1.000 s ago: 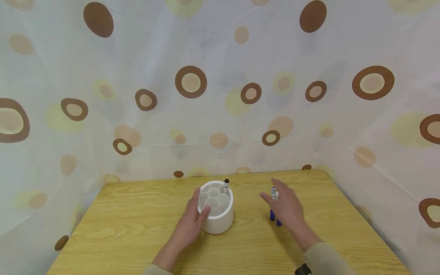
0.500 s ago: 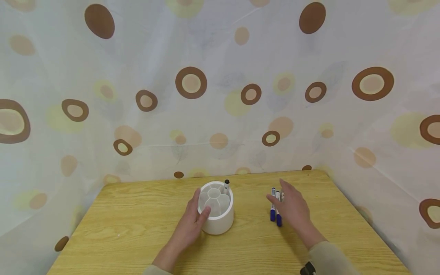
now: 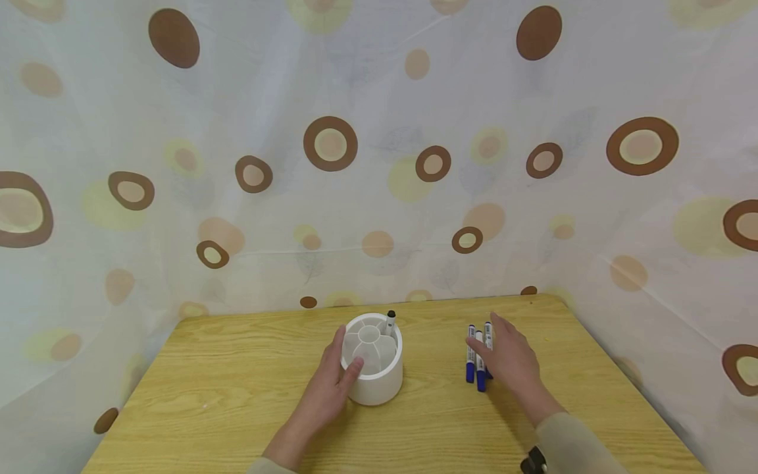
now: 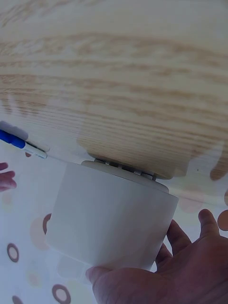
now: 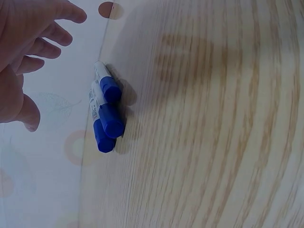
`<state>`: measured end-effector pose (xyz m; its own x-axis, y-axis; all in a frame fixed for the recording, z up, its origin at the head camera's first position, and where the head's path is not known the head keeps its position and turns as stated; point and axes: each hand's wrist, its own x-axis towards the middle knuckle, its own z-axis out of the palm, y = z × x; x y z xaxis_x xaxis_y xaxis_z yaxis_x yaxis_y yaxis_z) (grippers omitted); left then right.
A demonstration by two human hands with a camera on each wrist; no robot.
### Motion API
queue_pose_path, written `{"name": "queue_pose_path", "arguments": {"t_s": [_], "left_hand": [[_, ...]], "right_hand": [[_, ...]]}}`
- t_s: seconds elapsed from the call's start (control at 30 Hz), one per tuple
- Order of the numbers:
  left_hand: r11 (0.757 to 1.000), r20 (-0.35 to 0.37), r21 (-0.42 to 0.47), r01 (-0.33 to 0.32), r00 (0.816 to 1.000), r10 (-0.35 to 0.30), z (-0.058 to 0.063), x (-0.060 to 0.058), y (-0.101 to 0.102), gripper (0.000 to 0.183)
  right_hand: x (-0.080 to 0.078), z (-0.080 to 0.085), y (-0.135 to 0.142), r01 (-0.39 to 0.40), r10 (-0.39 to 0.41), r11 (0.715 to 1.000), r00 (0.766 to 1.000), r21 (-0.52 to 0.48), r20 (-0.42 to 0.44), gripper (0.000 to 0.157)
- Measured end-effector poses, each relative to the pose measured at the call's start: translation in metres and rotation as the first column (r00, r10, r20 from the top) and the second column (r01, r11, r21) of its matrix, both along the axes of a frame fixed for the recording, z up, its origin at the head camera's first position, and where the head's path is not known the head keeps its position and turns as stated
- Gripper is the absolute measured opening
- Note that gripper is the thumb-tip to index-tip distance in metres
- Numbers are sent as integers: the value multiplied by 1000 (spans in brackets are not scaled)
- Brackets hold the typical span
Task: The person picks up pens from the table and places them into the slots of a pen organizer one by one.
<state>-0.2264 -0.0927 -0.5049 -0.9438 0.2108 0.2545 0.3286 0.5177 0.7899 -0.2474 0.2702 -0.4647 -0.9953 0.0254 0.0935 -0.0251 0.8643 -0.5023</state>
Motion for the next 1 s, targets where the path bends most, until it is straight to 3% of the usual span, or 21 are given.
{"name": "queue_pose_path", "arguments": {"t_s": [0.3,1.0], "left_hand": [[1000,10,6,0,1000,0,0,0,0,81],[1000,11,-5,-2,1000,2,2,1,-1,81]], "right_hand": [[-4,-1,6,15,-16,1000,998,11,62,94],[-8,-7,19,0,-8,996,995,85,97,88]]}}
